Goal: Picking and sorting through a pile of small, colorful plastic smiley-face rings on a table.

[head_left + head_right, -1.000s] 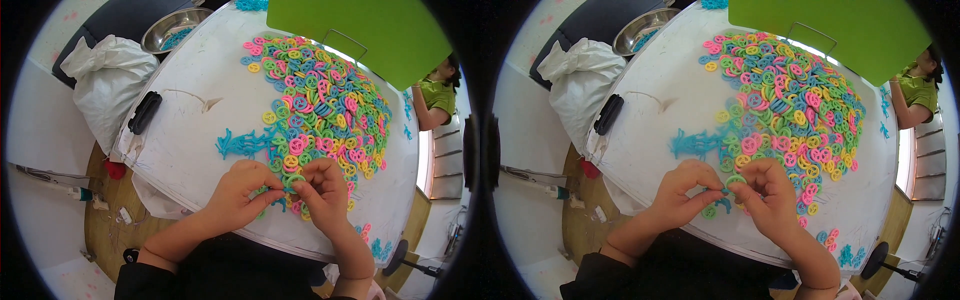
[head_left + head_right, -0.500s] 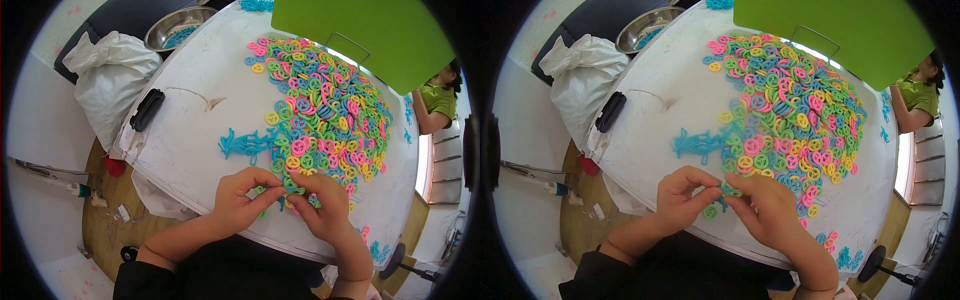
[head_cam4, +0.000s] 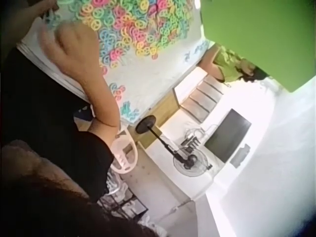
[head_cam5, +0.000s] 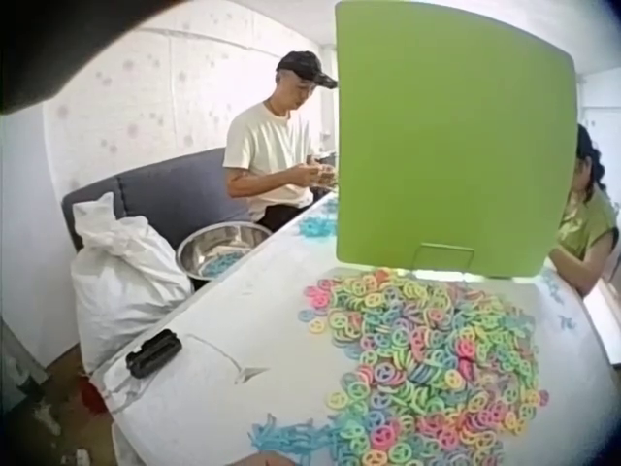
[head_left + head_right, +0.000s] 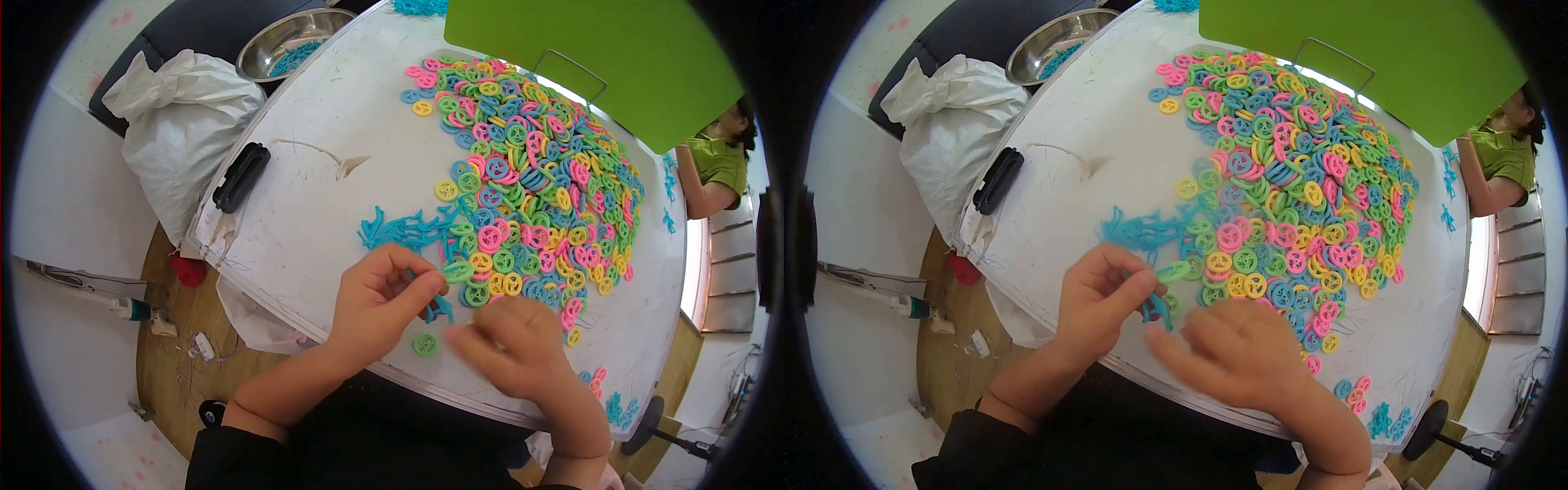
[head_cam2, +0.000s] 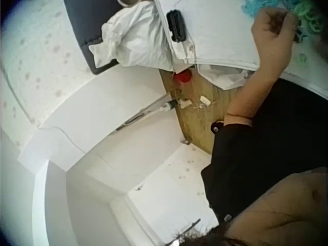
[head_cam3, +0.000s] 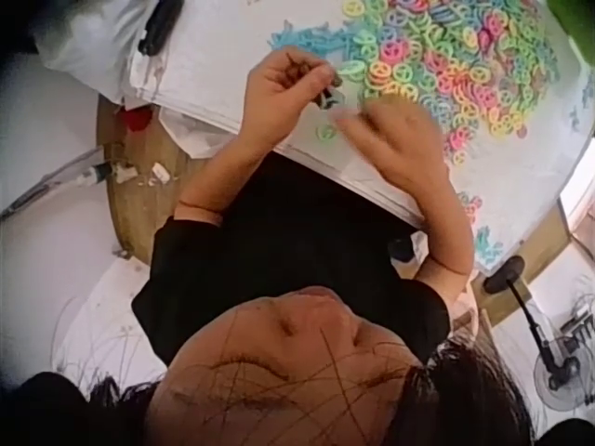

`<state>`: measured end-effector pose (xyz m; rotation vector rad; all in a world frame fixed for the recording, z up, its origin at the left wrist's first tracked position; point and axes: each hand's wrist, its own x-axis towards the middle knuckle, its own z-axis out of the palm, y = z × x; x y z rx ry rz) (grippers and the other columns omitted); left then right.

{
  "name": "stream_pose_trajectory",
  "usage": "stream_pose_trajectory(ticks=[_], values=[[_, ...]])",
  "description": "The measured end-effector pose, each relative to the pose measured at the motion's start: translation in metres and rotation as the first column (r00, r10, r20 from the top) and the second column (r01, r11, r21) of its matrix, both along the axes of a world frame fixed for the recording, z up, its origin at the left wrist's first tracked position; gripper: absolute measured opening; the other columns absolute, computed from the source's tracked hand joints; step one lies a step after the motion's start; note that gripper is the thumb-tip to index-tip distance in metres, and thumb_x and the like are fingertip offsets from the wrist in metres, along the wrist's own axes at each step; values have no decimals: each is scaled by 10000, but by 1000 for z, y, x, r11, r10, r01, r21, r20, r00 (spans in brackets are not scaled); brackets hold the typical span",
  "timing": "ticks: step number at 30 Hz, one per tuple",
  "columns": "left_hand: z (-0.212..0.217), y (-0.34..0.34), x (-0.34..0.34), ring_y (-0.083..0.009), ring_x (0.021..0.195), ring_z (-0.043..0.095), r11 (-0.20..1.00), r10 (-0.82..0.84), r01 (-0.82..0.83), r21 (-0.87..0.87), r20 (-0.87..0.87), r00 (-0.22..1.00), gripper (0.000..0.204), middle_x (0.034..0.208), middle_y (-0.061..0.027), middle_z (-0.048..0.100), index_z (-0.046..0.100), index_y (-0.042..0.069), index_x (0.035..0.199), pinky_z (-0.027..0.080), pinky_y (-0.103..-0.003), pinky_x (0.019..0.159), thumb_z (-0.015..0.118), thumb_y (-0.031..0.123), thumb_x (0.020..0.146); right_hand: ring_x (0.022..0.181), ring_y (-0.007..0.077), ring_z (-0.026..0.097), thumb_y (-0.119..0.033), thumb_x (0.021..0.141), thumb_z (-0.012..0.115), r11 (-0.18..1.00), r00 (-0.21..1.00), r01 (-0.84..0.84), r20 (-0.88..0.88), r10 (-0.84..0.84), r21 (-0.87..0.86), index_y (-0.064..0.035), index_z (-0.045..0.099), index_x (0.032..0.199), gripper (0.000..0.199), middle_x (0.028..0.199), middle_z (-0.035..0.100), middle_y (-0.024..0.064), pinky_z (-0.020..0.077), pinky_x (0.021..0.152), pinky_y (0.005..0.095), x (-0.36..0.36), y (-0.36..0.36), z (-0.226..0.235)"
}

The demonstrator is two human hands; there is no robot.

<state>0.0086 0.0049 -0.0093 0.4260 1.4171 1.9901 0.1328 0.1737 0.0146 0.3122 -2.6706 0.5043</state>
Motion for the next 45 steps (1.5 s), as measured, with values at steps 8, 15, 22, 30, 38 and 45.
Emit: stream_pose_trajectory(ticks=[8,15,22,30,38,45], values=[[5,-6,-2,-101,678,590,958,-151,109,-266,-143,978,254,791,-17,633,606,32,1057,490,-262,620,766,139,892,784,176,650,-76,770,733,993,985,-98,-149,87,-67,-59,679,1006,243,900,657,60,539,613,292,0,-8,-2],[13,-6,-15,-269,846,625,985,-172,71,-157,-873,456,438,943,-88,639,630,62,1153,519,-329,734,834,114,769,790,181,716,21,922,675,395,905,307,394,160,-866,25,640,1039,122,936,688,113,600,711,294,7,-7,-1],[8,-21,-26,-257,935,693,977,-128,-58,-204,-785,606,276,1042,-124,720,709,53,1006,537,-341,821,786,-26,753,791,231,688,-66,875,714,910,923,153,385,8,-386,-43,638,1117,255,953,662,104,553,666,328,-1,-17,1],[4,-18,-25,-243,955,686,976,-72,-118,-182,-785,615,265,1057,-131,716,720,33,1025,530,-330,841,750,-55,777,829,271,641,-182,821,751,996,923,13,385,22,-88,-72,657,1077,294,989,624,80,523,653,363,5,-39,-24],[-10,-15,-12,-245,1012,689,987,-123,16,-160,-689,714,273,1103,-146,715,720,34,1055,531,-330,857,745,-62,801,864,190,674,-42,892,726,221,926,331,361,112,-917,-21,641,999,138,1039,677,116,550,701,326,2,-6,-2],[-11,-1,10,-254,981,697,995,-67,8,-95,-634,770,286,1095,-147,717,719,38,1070,534,-325,850,754,-57,802,980,196,680,-93,953,681,-71,920,375,362,148,-924,2,604,1025,142,1110,671,130,599,880,371,2,-4,-12]])
